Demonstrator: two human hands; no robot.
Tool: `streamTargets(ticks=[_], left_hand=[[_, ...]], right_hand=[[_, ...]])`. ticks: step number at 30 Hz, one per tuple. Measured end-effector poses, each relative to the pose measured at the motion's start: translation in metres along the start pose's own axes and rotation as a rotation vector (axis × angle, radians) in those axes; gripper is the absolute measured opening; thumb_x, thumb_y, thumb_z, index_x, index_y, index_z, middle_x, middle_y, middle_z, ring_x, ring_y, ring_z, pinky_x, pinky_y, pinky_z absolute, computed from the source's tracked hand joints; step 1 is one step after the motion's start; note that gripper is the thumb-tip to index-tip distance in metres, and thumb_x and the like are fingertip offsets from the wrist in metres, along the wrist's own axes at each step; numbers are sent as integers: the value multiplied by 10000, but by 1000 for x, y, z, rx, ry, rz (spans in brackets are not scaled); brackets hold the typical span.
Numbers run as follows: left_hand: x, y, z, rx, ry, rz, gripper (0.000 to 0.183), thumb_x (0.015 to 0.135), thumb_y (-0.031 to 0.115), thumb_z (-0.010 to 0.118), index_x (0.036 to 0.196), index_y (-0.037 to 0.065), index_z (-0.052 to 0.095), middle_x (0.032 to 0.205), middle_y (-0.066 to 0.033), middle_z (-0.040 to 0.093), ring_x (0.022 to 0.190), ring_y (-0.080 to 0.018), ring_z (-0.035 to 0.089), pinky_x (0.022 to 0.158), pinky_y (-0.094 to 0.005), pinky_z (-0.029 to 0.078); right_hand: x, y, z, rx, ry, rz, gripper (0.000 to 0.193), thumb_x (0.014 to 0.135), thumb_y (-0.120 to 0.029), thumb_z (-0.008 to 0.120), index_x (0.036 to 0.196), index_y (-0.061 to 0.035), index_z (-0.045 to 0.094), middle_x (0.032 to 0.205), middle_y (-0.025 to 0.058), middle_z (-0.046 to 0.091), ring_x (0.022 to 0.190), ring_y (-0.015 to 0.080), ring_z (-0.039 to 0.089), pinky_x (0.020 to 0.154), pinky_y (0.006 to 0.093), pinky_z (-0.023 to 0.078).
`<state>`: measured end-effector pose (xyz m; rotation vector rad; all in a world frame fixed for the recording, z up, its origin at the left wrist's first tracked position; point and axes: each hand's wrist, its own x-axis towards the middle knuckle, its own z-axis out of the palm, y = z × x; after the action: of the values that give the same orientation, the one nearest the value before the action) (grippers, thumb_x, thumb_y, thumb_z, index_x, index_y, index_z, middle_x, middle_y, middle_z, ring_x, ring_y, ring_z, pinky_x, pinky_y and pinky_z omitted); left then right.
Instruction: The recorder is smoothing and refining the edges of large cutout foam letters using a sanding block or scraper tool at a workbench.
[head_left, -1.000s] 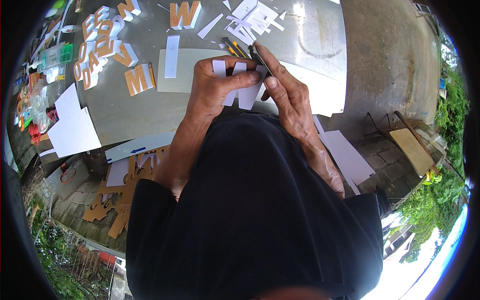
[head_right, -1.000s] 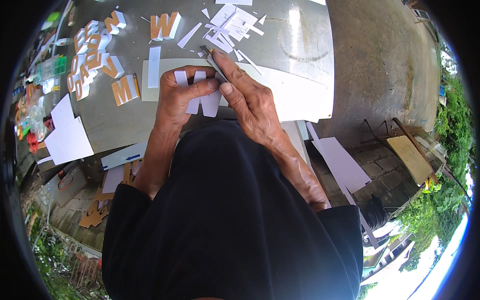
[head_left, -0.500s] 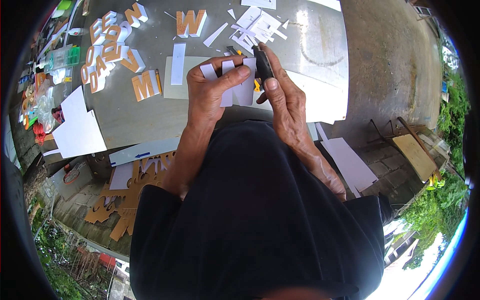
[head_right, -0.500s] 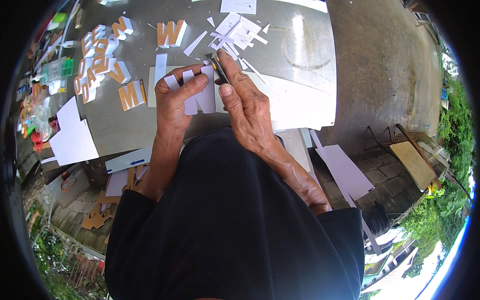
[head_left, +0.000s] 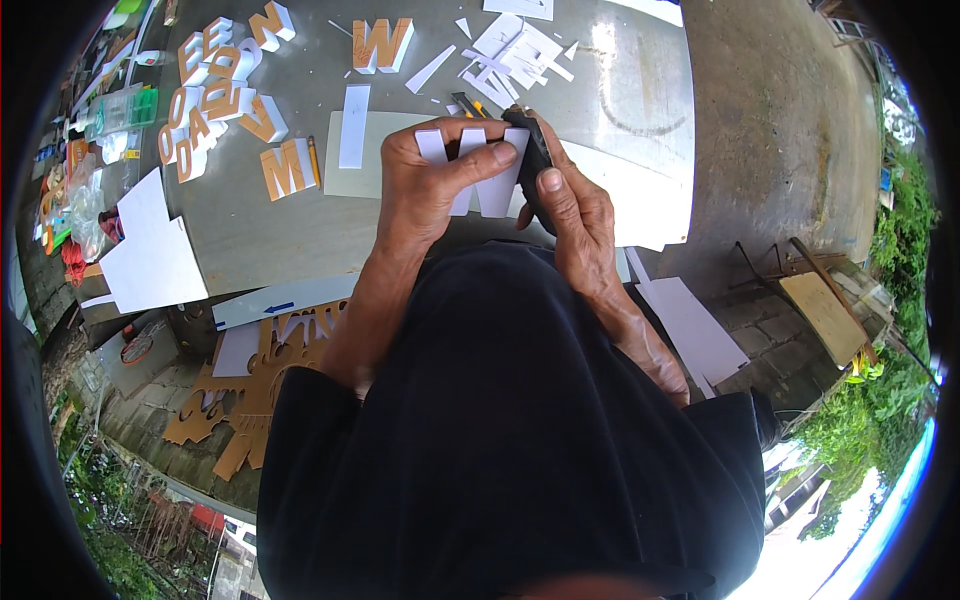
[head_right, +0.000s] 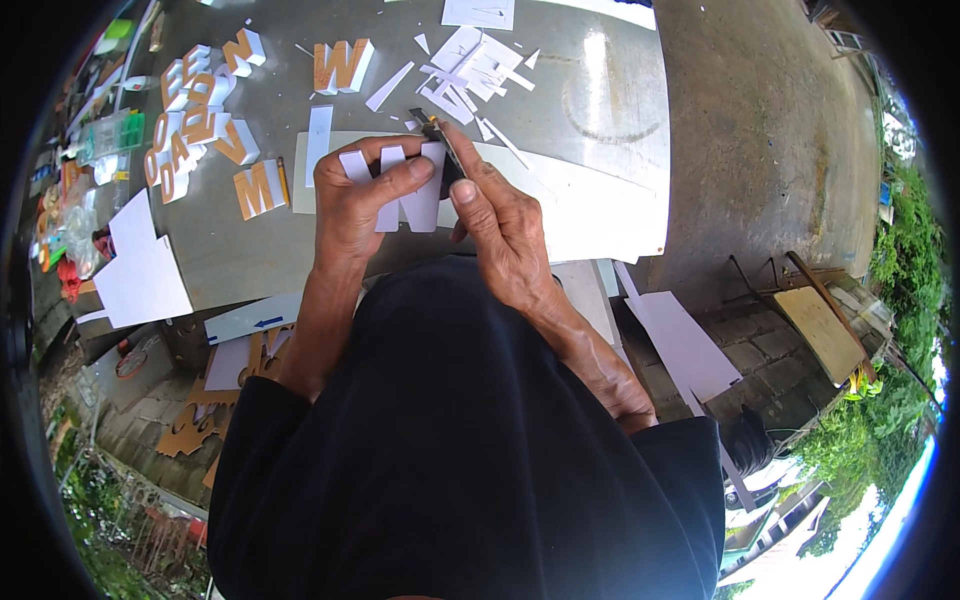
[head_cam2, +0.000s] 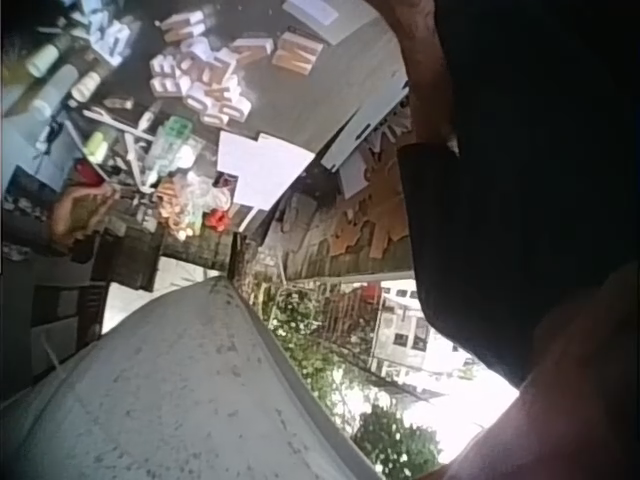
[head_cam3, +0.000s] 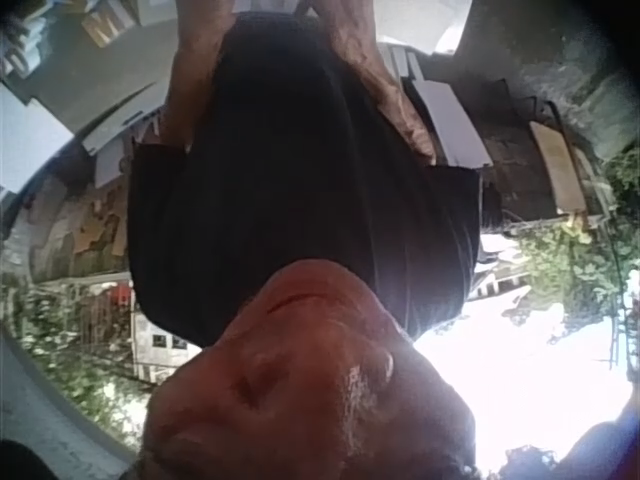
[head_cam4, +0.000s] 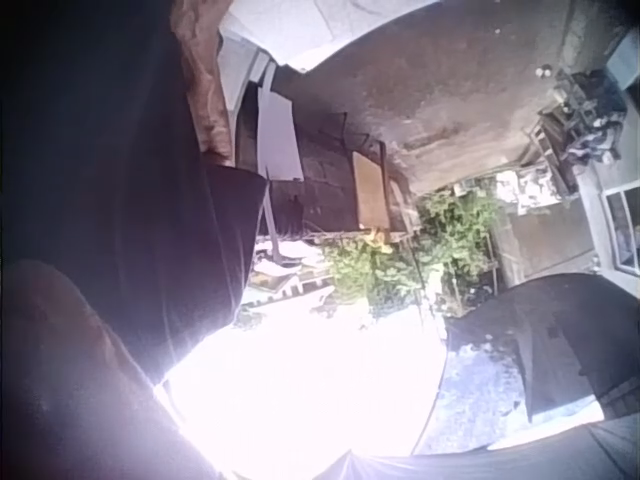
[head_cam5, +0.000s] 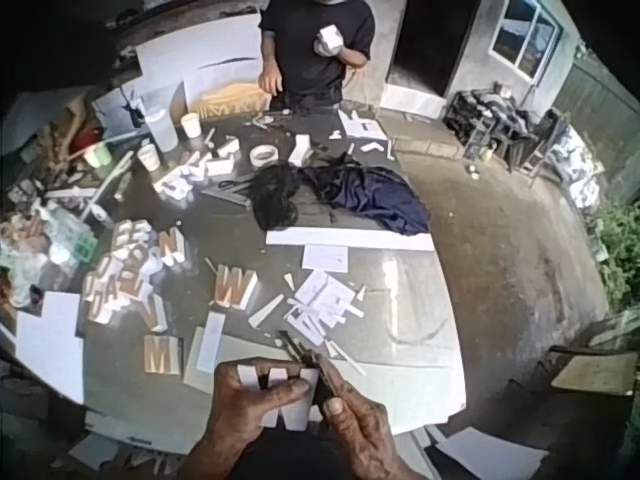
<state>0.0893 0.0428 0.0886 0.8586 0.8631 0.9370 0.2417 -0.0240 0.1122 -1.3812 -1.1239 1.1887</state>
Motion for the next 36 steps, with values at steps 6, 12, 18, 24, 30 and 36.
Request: streamTargets(ticks=[6,12,18,24,30,36], left_hand=[[-3,-3,3,52,-23,11,221,791,33,807,1001,-17,762,842,-80,749,729,-113,685,687,-231,543],[2,-5,2,-4,16,-1,241,781,12,812,1010,-32,750,848,-91,743,739,-127,688,679,-234,542],[3,0,1,-90,126,42,243,805,-21,773,1041,-51,727,883,-115,736,757,-146,693,694,-261,558],[-4,0,7,-97,141,51,227,801,-35,771,1026,-50,740,863,-98,736,745,-132,681,701,-248,542],[-1,-3,10,-65,115,28,224,795,-25,780,1015,-46,745,862,-94,736,737,-124,675,699,-242,538],[5,5,-6,32,69,14,259,779,0,805,1029,-30,746,845,-92,725,746,-122,678,705,-231,546]], right_hand=[[-2,-6,-2,-81,19,-5,565,1058,-448,445,1482,-76,464,899,88,658,679,106,536,611,293,516],[5,2,2,-16,29,33,572,1058,-421,454,1499,-57,428,934,114,634,688,125,563,609,299,524],[-3,1,6,-137,-11,-14,526,1060,-388,462,1499,-99,444,966,109,618,680,140,556,617,308,510],[9,-4,0,-109,87,-68,514,1064,-371,455,1494,-89,448,1050,144,648,731,149,592,646,300,526],[9,-3,2,-270,30,-162,462,1059,-239,478,1479,-47,453,1347,215,591,904,198,644,803,340,540],[-17,15,-13,-78,44,162,512,1049,-328,515,1444,-5,483,1045,148,702,814,166,645,727,323,556]])
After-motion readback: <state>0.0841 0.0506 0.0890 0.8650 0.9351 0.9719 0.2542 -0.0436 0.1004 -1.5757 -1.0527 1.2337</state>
